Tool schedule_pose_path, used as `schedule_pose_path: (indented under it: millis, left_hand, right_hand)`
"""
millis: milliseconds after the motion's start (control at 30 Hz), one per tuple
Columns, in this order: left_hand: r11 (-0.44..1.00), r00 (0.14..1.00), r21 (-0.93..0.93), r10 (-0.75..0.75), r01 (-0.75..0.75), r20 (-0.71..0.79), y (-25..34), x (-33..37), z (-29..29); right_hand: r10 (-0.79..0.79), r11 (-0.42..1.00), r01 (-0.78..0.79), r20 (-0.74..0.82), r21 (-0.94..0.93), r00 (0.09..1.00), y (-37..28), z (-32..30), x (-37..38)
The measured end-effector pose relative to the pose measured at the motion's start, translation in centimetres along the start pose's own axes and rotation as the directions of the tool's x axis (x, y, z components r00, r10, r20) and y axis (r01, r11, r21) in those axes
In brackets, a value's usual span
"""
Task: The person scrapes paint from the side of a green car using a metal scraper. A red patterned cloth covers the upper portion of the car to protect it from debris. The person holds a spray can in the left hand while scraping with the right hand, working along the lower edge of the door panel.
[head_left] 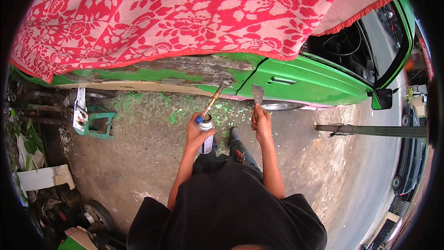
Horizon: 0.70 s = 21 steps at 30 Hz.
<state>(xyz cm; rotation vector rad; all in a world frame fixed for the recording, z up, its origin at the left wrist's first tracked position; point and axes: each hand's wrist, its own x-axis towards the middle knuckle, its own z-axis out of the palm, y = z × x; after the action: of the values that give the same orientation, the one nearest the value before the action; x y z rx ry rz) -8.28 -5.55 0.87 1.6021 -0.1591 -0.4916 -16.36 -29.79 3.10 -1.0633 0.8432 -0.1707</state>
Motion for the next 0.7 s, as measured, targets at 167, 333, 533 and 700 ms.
schedule_pose_path:
  millis: [167,333,533,700]
  left_hand:
    - [0.999,1.0,-0.038,-0.006,0.006,0.005,1.2,0.5,0.9]
    - [1.0,1.0,0.013,0.028,-0.028,0.008,2.0,1.8,1.7]
    - [0.997,0.997,-0.022,0.076,-0.076,0.004,2.7,4.0,2.5]
    - [0.995,0.997,0.067,0.075,-0.075,-0.001,3.1,5.1,2.4]
  right_hand:
    - [-0.016,0.999,0.016,-0.012,-0.03,1.0,-0.5,-1.0,0.5]
    - [-0.029,0.999,0.029,-0.012,-0.022,0.999,-0.5,0.1,1.1]
    - [-0.232,0.964,0.214,0.108,0.155,0.967,-1.1,2.0,3.2]
    - [-0.288,0.953,0.27,0.14,0.136,0.947,-1.3,2.5,4.9]
